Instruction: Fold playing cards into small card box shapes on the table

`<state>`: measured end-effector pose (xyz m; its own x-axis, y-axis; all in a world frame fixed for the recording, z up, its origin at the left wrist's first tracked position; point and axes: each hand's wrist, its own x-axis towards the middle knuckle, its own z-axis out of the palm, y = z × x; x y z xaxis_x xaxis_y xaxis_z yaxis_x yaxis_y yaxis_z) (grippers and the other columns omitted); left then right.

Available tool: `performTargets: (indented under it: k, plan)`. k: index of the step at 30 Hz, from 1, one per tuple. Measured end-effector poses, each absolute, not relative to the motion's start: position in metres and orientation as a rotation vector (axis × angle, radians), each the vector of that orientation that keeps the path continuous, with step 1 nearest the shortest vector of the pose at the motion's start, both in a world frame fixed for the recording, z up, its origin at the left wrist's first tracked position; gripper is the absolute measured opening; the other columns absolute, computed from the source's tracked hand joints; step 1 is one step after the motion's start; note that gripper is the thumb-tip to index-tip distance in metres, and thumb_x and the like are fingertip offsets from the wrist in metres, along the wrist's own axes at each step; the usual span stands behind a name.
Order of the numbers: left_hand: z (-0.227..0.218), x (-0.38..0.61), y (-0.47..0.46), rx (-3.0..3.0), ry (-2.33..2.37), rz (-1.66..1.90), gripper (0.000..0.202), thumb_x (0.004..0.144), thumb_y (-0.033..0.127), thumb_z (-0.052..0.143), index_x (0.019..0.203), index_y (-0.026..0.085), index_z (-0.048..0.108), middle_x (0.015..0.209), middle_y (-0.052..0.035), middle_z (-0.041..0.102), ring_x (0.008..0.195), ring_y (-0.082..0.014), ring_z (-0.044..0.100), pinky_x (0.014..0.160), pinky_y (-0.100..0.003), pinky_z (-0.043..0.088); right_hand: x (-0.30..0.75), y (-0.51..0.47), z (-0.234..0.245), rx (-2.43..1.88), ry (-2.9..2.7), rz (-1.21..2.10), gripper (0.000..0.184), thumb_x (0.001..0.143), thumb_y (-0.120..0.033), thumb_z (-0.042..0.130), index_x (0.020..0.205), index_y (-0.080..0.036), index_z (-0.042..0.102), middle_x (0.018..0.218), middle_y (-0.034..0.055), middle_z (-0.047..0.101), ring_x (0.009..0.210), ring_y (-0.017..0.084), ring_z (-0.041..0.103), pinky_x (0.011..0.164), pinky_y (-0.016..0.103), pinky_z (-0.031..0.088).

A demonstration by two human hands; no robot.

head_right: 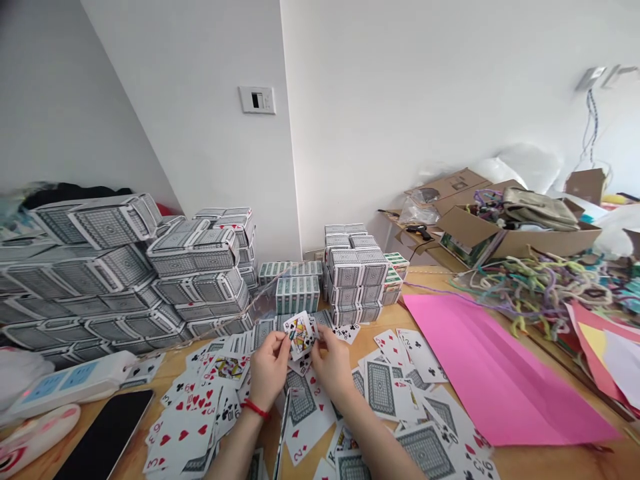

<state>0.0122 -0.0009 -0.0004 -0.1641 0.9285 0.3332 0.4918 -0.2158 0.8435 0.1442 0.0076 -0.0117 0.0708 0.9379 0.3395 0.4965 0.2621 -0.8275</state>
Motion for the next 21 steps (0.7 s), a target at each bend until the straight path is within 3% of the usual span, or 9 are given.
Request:
performTargets:
  k: [7, 13, 16, 21]
  plan:
    - [-0.003, 0.011, 0.000, 1.567, 1.573, 1.377, 0.024, 0.077, 0.039, 0.044, 0.068, 0.018, 0.049, 0.048, 0.0031, 0.050, 0.043, -0.0101, 0.046, 0.044, -0.019, 0.035, 0.144, 0.008, -0.012, -1.325, -1.487, 0.689, 0.026, 0.073, -0.022, 0.043, 0.094, -0.017, 0.057, 0.083, 0.0078, 0.067, 0.073, 0.020, 0.063, 0.069, 0.032, 0.049]
    - [-0.012, 0.010, 0.006, 1.283, 1.372, 1.377, 0.023, 0.075, 0.039, 0.048, 0.073, 0.016, 0.052, 0.056, 0.0000, 0.058, 0.051, -0.0123, 0.054, 0.050, -0.021, 0.043, 0.147, 0.016, -0.018, -1.125, -1.248, 1.086, 0.029, 0.072, -0.037, 0.050, 0.088, -0.014, 0.058, 0.079, 0.0097, 0.067, 0.068, 0.022, 0.063, 0.059, 0.031, 0.050]
    - [-0.012, 0.011, 0.008, 1.143, 1.267, 1.357, 0.022, 0.072, 0.037, 0.052, 0.072, 0.015, 0.052, 0.057, -0.0007, 0.059, 0.051, -0.0125, 0.056, 0.050, -0.022, 0.045, 0.149, 0.017, -0.016, -1.084, -1.169, 1.251, 0.030, 0.070, -0.043, 0.054, 0.078, -0.015, 0.059, 0.068, 0.0064, 0.066, 0.057, 0.020, 0.060, 0.051, 0.030, 0.048]
    - [-0.005, 0.009, 0.008, 1.058, 1.210, 1.305, 0.023, 0.069, 0.037, 0.056, 0.069, 0.014, 0.054, 0.059, -0.0013, 0.061, 0.052, -0.0134, 0.058, 0.051, -0.025, 0.048, 0.151, 0.016, -0.008, -1.014, -1.080, 1.375, 0.023, 0.064, -0.038, 0.063, 0.066, -0.016, 0.057, 0.058, 0.0004, 0.060, 0.050, 0.014, 0.054, 0.050, 0.025, 0.044]
